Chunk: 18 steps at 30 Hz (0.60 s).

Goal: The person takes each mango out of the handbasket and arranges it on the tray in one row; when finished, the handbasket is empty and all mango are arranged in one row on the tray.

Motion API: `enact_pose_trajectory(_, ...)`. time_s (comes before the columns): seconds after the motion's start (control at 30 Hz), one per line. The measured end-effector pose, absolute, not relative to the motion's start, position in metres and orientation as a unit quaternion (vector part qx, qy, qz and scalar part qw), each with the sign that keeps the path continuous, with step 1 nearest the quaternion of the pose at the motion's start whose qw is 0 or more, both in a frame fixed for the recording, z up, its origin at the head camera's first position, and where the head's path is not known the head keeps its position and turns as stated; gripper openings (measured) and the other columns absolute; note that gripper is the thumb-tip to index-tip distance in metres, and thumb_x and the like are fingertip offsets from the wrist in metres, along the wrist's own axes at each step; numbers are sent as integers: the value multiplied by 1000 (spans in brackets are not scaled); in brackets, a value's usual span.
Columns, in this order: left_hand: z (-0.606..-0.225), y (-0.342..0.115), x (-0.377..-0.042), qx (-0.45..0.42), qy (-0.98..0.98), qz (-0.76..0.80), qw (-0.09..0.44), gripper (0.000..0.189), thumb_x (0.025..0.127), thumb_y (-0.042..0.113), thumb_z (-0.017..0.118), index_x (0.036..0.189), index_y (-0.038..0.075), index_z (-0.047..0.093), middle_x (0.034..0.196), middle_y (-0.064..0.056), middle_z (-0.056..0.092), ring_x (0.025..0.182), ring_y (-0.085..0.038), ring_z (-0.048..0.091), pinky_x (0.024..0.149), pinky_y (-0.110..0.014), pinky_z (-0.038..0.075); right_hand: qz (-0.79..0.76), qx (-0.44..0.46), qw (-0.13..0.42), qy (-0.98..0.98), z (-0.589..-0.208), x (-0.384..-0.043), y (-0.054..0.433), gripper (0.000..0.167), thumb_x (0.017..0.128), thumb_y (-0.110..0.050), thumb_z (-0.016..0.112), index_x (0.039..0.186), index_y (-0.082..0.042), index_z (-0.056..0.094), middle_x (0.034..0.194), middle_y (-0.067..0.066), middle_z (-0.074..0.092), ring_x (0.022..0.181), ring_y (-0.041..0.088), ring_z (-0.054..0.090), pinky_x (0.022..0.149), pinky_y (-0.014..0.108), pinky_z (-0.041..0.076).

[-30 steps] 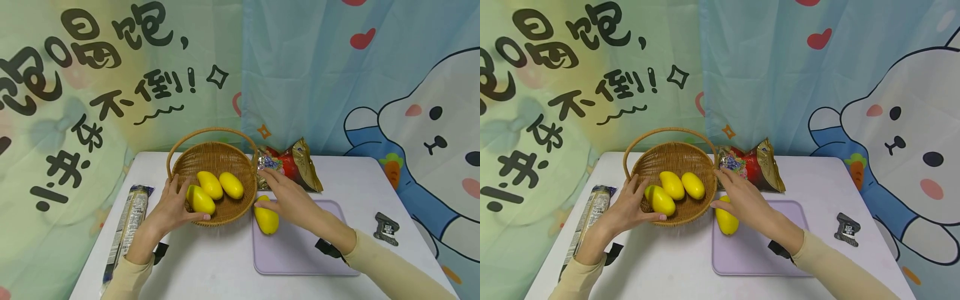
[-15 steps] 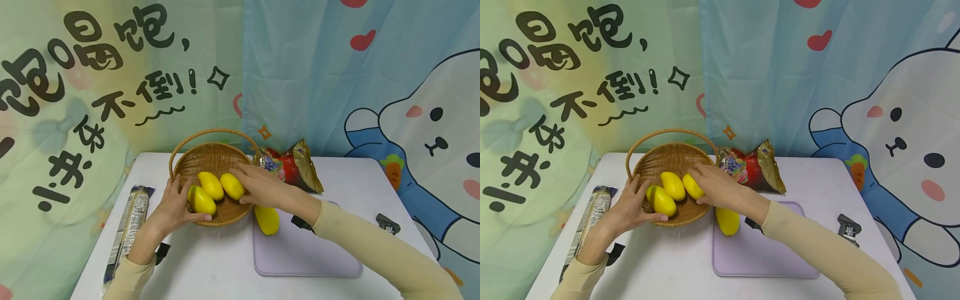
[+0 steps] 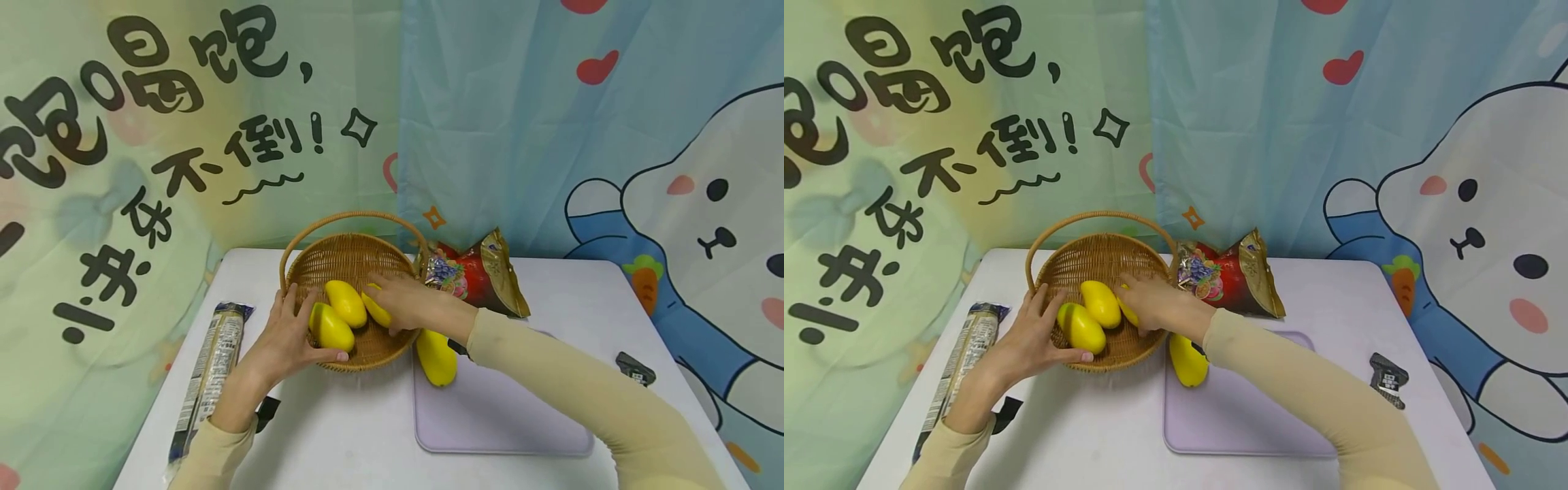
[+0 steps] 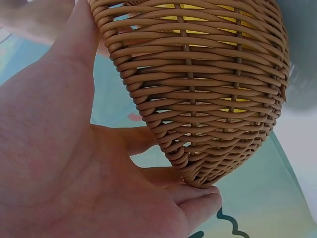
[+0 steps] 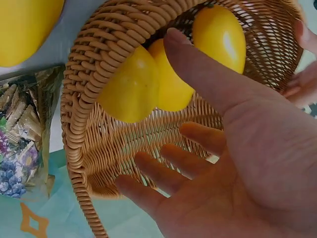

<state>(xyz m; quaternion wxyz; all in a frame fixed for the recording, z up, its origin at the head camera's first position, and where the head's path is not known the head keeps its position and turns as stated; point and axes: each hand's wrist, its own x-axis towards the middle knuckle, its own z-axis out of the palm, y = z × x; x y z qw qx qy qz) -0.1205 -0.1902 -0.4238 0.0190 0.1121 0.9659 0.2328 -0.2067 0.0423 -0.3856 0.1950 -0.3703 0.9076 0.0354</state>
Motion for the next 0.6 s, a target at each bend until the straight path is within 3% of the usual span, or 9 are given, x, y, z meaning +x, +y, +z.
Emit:
enact_pose_trajectory(0.43,-424,-190,-120,110,966,235,18,123,69,63,85,161,9,23,162,-37,11,148,-63,7,110,-73,32,92,-353,205,908,-400,-204,20,94,81,-22,87,158,-13,34,171,9,17,151,41,30,116,60,36)
enact_pose_trajectory(0.6,-424,-190,-120,111,966,234,18,122,70,62,86,161,9,25,162,-38,12,147,-64,8,109,-75,31,89,-341,215,911,-405,-204,19,92,84,-19,84,159,-14,31,171,10,14,152,41,30,119,58,32)
